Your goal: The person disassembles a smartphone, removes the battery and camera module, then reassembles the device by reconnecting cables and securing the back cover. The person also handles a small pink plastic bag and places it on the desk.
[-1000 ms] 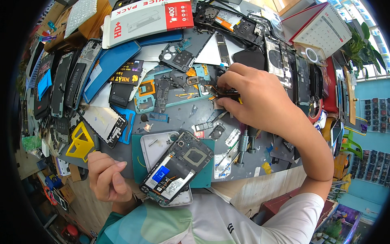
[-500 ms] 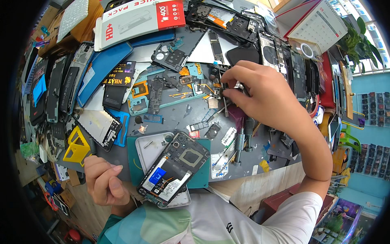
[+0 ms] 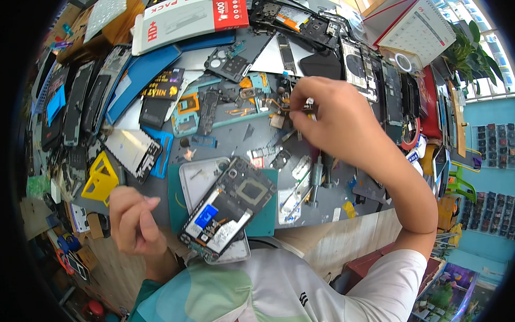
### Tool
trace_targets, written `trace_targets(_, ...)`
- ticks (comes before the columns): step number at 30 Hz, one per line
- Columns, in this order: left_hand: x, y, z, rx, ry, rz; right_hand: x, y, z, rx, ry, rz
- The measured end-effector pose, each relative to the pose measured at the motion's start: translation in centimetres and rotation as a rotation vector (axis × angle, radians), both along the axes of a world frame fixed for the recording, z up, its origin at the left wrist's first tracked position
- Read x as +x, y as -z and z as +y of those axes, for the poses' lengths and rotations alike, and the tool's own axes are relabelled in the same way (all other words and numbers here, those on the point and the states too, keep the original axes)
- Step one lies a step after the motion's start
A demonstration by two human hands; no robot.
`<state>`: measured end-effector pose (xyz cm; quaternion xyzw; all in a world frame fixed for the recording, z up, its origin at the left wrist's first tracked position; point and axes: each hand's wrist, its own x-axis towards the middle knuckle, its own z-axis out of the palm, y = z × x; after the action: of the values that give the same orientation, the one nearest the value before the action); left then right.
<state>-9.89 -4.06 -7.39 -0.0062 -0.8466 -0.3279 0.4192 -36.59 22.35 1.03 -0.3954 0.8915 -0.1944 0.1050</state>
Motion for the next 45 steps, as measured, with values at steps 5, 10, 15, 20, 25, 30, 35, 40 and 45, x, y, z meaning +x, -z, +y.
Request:
trace_targets(5, -0.7, 0.2, 0.4, 0.074, 0.001, 0.079, 0.0, -1.5, 0.5, -0.214, 0.214, -0.274)
trace_targets(10, -1.1, -0.1, 0.4, 0.076, 0.021, 0.109, 0.1, -1.2, 0.9, -0.332, 0.169, -0.080)
trace_targets(15, -1.0, 0.7, 0.2, 0.073, 0.014, 0.062, 1.2, 0.8, 0.3, -0.347, 0.000, 0.070)
trace_targets(20, -0.8, 0.4, 0.5, 0.038, 0.015, -0.006, 1.7, 2.5, 0.3, -0.333, -0.095, 0.156)
trace_targets(25, -1.3, 0.6, 0.6, 0.071, 0.042, 0.003, 1.7, 2.8, 0.8, -0.293, -0.114, 0.293)
trace_targets(30, -0.9, 0.4, 0.7, 0.033, 0.052, -0.045, 4.4, -0.2, 4.1, -0.243, -0.315, 0.423)
trace_targets(35, -1.1, 0.6, 0.8, 0.018, 0.084, -0.042, 9.0, 0.4, 8.8, -0.067, -0.354, 0.334)
trace_targets(40, -1.1, 0.6, 0.9, -0.006, 0.080, -0.033, 10.2, 2.3, 11.1, -0.017, -0.243, 0.468)
trace_targets(45, -1.2, 0.5, 1.0, -0.014, 0.067, -0.039, 11.1, 3.1, 10.7, -0.067, -0.203, 0.566)
